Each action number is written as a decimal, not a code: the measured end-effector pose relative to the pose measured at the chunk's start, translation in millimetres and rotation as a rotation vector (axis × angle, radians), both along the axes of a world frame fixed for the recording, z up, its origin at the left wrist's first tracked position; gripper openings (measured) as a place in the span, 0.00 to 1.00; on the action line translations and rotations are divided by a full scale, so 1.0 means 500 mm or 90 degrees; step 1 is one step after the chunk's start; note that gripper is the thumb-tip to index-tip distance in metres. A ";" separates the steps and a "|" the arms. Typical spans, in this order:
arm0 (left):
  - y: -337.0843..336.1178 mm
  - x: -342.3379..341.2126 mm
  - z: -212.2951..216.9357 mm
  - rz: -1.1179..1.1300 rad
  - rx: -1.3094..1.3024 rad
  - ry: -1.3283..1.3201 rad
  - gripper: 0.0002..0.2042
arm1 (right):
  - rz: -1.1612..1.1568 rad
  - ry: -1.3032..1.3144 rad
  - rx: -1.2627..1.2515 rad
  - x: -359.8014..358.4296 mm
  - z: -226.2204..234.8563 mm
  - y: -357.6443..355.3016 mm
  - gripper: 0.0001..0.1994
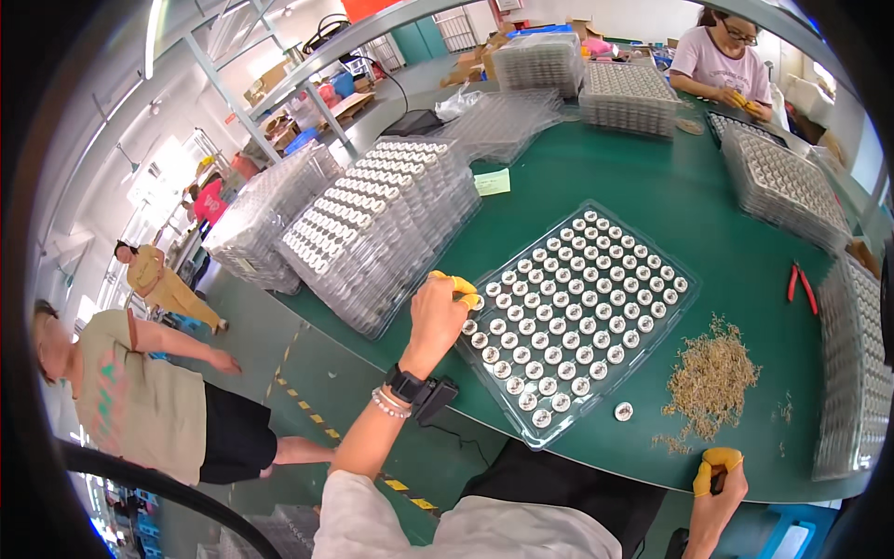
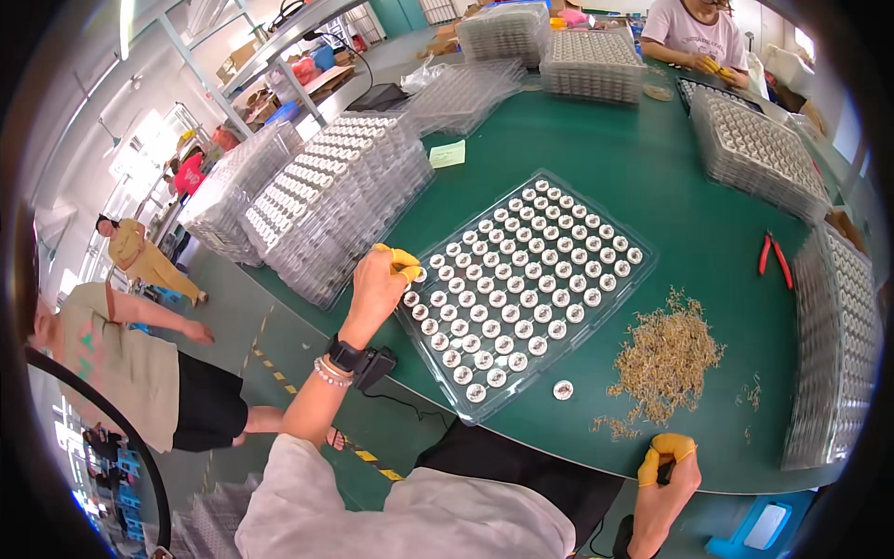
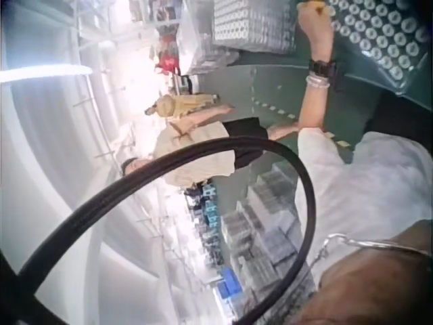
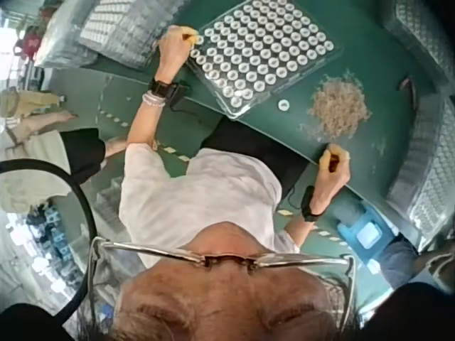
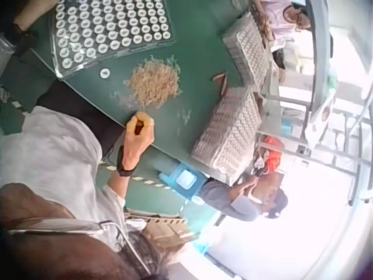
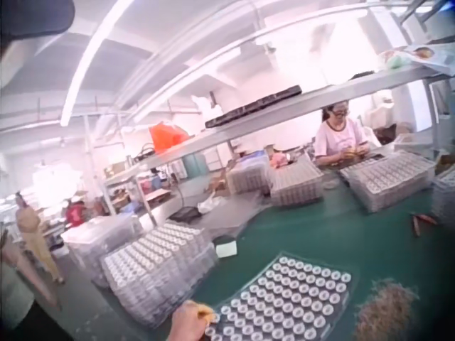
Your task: Assembling small electronic components by inserting tiny gold pins into white circular bases and placing them into an organized tray.
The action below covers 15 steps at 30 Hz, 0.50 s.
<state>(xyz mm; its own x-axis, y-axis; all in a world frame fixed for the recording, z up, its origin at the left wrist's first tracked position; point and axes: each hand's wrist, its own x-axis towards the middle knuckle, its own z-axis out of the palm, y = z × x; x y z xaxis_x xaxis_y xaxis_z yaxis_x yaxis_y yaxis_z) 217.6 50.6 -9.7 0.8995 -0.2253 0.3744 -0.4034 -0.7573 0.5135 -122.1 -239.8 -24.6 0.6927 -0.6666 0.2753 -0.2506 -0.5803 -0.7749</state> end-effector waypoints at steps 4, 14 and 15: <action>-0.011 0.007 0.011 0.004 0.103 -0.009 0.06 | -0.006 0.009 0.008 -0.005 -0.007 -0.006 0.08; 0.006 -0.011 0.028 -0.016 0.103 0.040 0.07 | -0.010 0.017 -0.002 0.000 -0.015 -0.005 0.07; 0.009 -0.013 0.028 -0.016 0.103 0.042 0.07 | -0.010 0.019 -0.002 -0.002 -0.013 -0.004 0.07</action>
